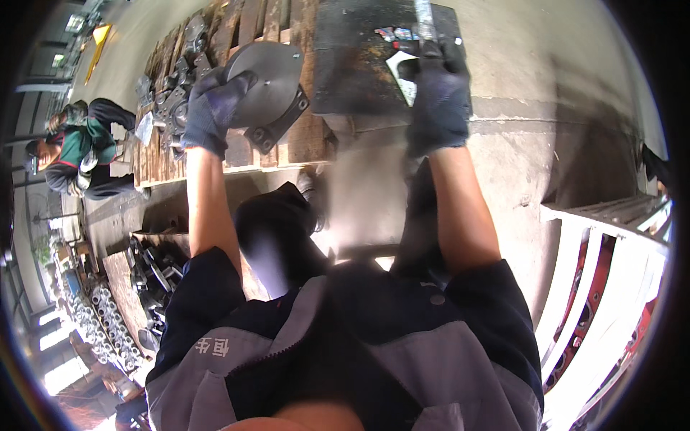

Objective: The person scrapes metal parts with a handheld scraper, then places them on a wooden pallet. The person repeats this process for several metal parts.

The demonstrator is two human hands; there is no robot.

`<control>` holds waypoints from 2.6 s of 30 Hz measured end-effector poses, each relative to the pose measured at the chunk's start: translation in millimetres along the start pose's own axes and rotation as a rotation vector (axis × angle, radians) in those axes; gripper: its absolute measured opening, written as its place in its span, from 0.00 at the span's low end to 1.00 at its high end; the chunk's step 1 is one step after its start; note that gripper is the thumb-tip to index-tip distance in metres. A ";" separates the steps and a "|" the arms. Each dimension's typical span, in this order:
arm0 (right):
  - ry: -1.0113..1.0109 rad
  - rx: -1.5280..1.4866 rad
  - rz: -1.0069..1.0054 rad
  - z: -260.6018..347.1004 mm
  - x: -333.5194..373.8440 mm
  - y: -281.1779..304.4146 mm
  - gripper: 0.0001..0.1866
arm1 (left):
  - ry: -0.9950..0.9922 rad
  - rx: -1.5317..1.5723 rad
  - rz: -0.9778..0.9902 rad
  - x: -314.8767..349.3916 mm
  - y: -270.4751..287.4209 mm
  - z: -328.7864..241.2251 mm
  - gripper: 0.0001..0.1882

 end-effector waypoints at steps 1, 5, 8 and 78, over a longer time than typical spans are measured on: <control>-0.046 -0.009 -0.024 0.4 2.3 -2.0 0.13 | 0.008 0.047 0.002 -4.1 -11.2 2.9 0.06; -0.105 -0.072 -0.070 0.3 6.1 -5.7 0.12 | 0.070 0.111 0.011 -4.6 -57.4 5.4 0.08; -0.156 -0.042 -0.081 -1.5 3.6 -3.3 0.12 | 0.069 0.085 -0.002 -8.1 -71.5 17.2 0.15; -0.235 0.426 0.422 -190.9 -45.4 9.2 0.15 | -0.026 -0.282 -0.236 -106.9 -43.4 147.4 0.27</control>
Point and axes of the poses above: each hand's wrist, its own x-axis away from the middle knuckle, its own y-axis out of the back of the hand, z = x × y, the point moved 1 cm from there along -x, towards the middle knuckle, and after that the axes turned 10 degrees about x, right-handed, at the moved point
